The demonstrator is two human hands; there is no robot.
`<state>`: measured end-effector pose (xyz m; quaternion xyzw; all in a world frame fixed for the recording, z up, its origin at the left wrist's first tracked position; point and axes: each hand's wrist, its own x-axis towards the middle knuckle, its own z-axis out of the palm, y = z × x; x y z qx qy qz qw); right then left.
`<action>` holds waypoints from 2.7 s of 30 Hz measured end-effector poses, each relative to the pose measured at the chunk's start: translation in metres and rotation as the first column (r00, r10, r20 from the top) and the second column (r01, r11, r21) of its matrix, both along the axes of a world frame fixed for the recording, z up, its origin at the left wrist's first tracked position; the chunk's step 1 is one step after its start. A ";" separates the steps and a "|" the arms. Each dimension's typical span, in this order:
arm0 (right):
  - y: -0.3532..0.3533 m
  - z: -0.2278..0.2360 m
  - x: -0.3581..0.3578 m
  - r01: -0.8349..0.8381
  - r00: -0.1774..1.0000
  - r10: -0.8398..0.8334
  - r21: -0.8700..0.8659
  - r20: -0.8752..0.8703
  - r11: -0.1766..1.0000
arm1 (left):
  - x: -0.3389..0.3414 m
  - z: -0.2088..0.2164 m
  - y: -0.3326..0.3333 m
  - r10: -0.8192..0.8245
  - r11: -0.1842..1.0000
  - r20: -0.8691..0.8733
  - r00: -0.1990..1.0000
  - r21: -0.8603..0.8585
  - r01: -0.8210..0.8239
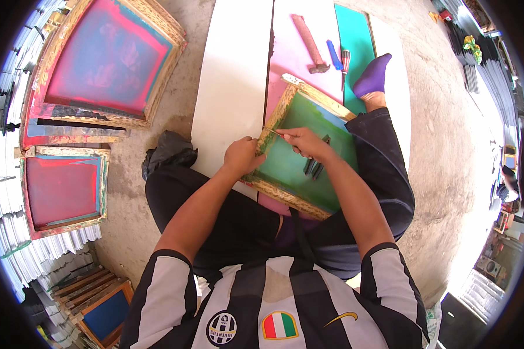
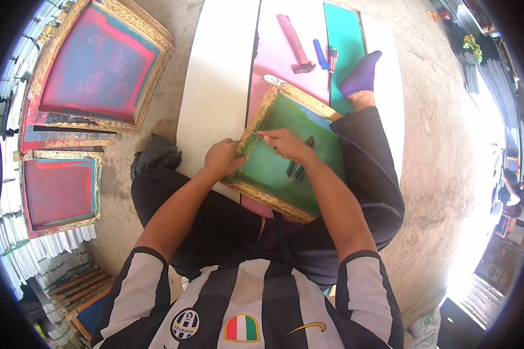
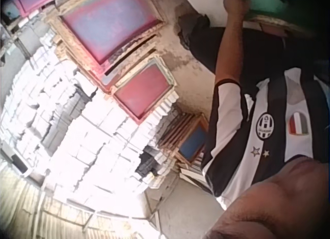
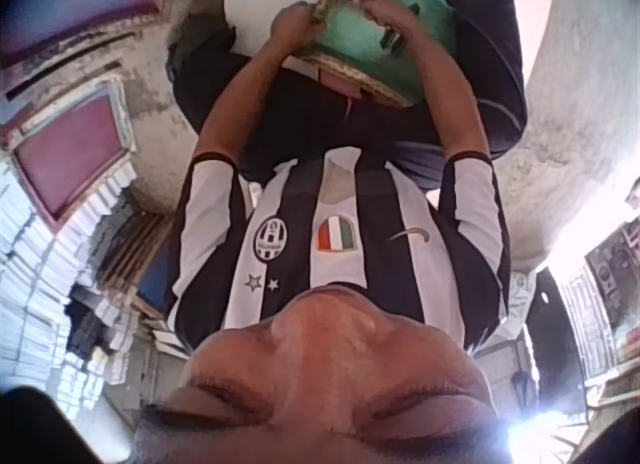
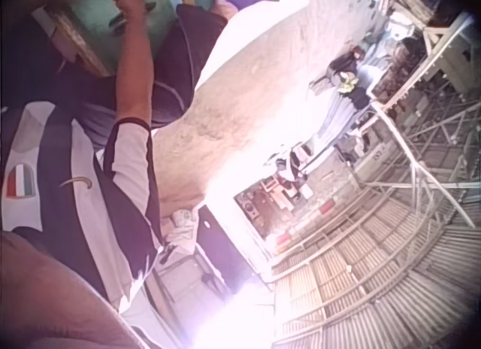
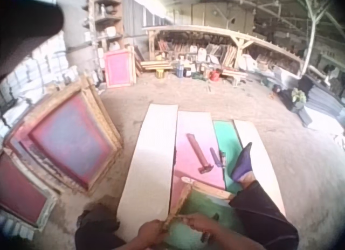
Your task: The person sits on the floor and uses a small metal tool to scrape and clean the inner edge of a green screen printing frame. The person holds the frame steady with one hand while working along the border with the other.
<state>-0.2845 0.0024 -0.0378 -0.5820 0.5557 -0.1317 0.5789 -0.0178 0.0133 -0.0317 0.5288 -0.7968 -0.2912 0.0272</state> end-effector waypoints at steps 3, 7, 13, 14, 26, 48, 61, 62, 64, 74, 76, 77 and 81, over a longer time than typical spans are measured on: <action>-0.008 0.038 0.008 0.136 0.990 -0.134 0.434 -0.034 0.891 | 0.002 0.006 -0.002 -0.016 0.996 0.077 0.997 0.085 0.009; 0.014 0.025 0.003 0.035 0.991 -0.042 -0.061 -0.130 0.998 | -0.002 0.004 -0.002 0.016 0.998 0.014 1.000 0.068 -0.017; 0.037 0.053 0.025 -0.052 0.890 -0.093 -0.302 -0.447 0.952 | -0.002 0.013 0.001 0.038 0.994 0.040 0.998 0.102 -0.042; 0.038 0.056 0.029 -0.061 0.864 -0.098 -0.295 -0.495 0.953 | -0.003 0.014 0.001 0.041 0.993 0.041 0.998 0.106 -0.045; 0.039 0.079 0.048 -0.140 0.732 -0.030 -0.193 -0.680 0.971 | -0.004 0.009 0.004 0.035 0.997 0.011 0.999 0.063 -0.036; 0.041 -0.035 -0.001 0.035 0.989 -0.095 -0.447 -0.113 0.894 | -0.011 0.000 -0.002 -0.019 1.000 0.024 1.000 0.009 0.019; 0.020 -0.007 0.003 0.124 0.992 -0.125 -0.050 -0.019 0.991 | -0.002 -0.007 0.003 0.013 0.999 -0.011 1.000 -0.033 -0.014; 0.019 -0.003 0.005 0.110 0.992 -0.112 -0.042 -0.065 0.993 | -0.001 -0.002 0.003 0.006 1.000 0.011 1.000 -0.010 -0.006; 0.028 0.002 0.008 0.029 0.978 -0.078 -0.243 -0.191 0.970 | 0.000 0.001 0.003 0.007 1.000 0.012 1.000 0.004 -0.007; 0.005 0.036 0.008 0.231 0.954 -0.298 0.538 0.040 0.811 | -0.001 0.006 0.003 0.013 0.999 0.048 0.999 0.047 -0.015; 0.012 0.031 0.009 0.154 0.988 -0.151 0.209 -0.033 0.966 | -0.002 0.008 0.005 0.019 0.998 0.050 0.999 0.053 -0.022; 0.018 0.024 0.009 0.090 0.992 -0.086 0.037 -0.090 0.995 | -0.004 0.008 0.005 0.023 0.998 0.044 0.999 0.049 -0.025; 0.049 0.011 0.011 -0.055 0.920 -0.116 -0.417 -0.374 0.907 | -0.007 0.017 0.004 0.012 0.998 0.052 0.999 0.069 -0.015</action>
